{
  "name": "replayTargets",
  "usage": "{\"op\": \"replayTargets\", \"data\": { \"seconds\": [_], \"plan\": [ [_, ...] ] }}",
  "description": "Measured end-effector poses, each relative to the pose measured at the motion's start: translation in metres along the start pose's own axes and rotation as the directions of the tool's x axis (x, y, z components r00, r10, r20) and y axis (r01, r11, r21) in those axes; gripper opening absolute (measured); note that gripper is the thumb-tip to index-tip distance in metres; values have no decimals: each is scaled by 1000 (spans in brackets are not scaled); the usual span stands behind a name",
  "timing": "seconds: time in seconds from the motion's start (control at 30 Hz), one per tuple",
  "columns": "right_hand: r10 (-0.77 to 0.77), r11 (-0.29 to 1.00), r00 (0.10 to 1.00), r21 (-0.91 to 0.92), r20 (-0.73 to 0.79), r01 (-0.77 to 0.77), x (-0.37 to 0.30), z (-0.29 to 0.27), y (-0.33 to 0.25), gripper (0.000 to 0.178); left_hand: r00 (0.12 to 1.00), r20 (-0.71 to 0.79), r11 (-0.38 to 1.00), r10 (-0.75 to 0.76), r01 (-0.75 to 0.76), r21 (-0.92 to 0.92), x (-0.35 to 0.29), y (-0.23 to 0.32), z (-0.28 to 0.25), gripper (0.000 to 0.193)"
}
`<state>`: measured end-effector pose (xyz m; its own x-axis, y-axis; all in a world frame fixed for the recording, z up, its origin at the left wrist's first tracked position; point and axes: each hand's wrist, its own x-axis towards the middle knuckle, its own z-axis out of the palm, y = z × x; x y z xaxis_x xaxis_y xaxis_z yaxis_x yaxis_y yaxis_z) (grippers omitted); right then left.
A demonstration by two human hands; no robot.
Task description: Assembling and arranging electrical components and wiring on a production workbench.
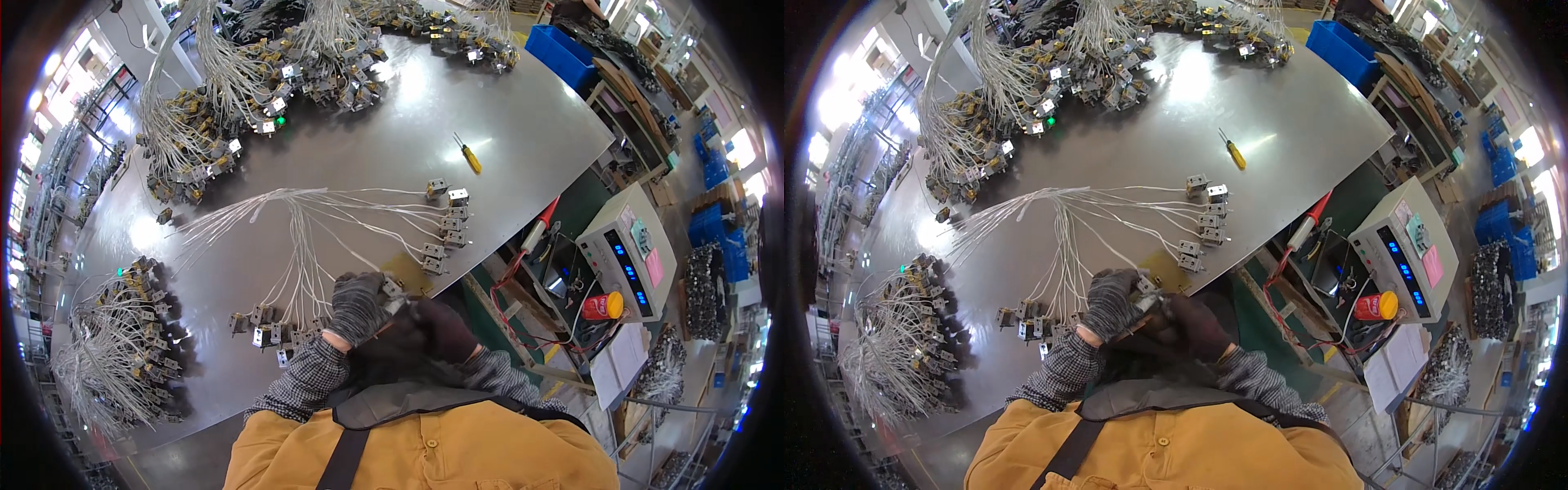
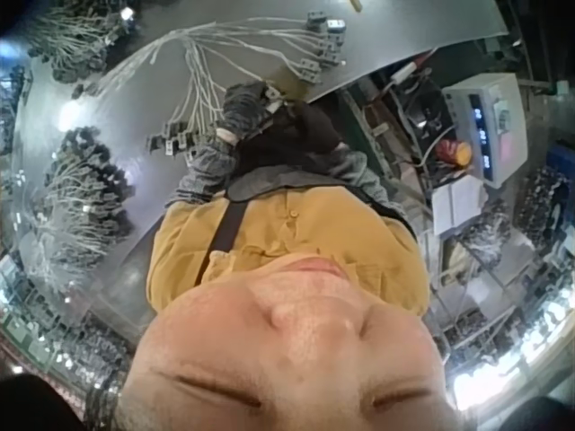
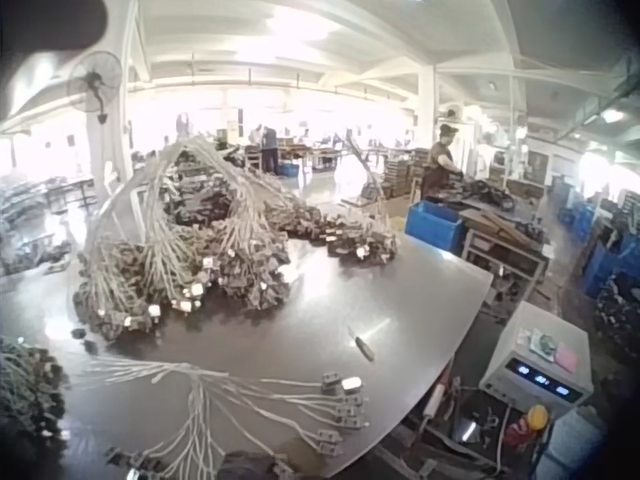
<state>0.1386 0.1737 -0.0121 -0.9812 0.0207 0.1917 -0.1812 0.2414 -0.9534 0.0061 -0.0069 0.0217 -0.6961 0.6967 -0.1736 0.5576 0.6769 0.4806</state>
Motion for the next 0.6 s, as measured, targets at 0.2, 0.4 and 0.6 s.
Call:
{"op": "replayTargets", "data": {
  "seconds": [0.2, 0.4, 0.6],
  "plan": [
    [95, 982, 995, -165, 6, -93, -5, -7, -15, 32, 921, -343, 981, 184, -154, 115, -39, 7, -8, 88],
    [453, 699, 854, 492, 256, -519, -9, 0, 5, 21, 980, -67, 960, 187, -168, 225, -77, -35, -11, 70],
    [157, 979, 988, 130, -6, -155, 46, -17, -1, 24, 909, -324, 962, 264, -221, 162, -40, -32, -5, 45]
  ]
}}
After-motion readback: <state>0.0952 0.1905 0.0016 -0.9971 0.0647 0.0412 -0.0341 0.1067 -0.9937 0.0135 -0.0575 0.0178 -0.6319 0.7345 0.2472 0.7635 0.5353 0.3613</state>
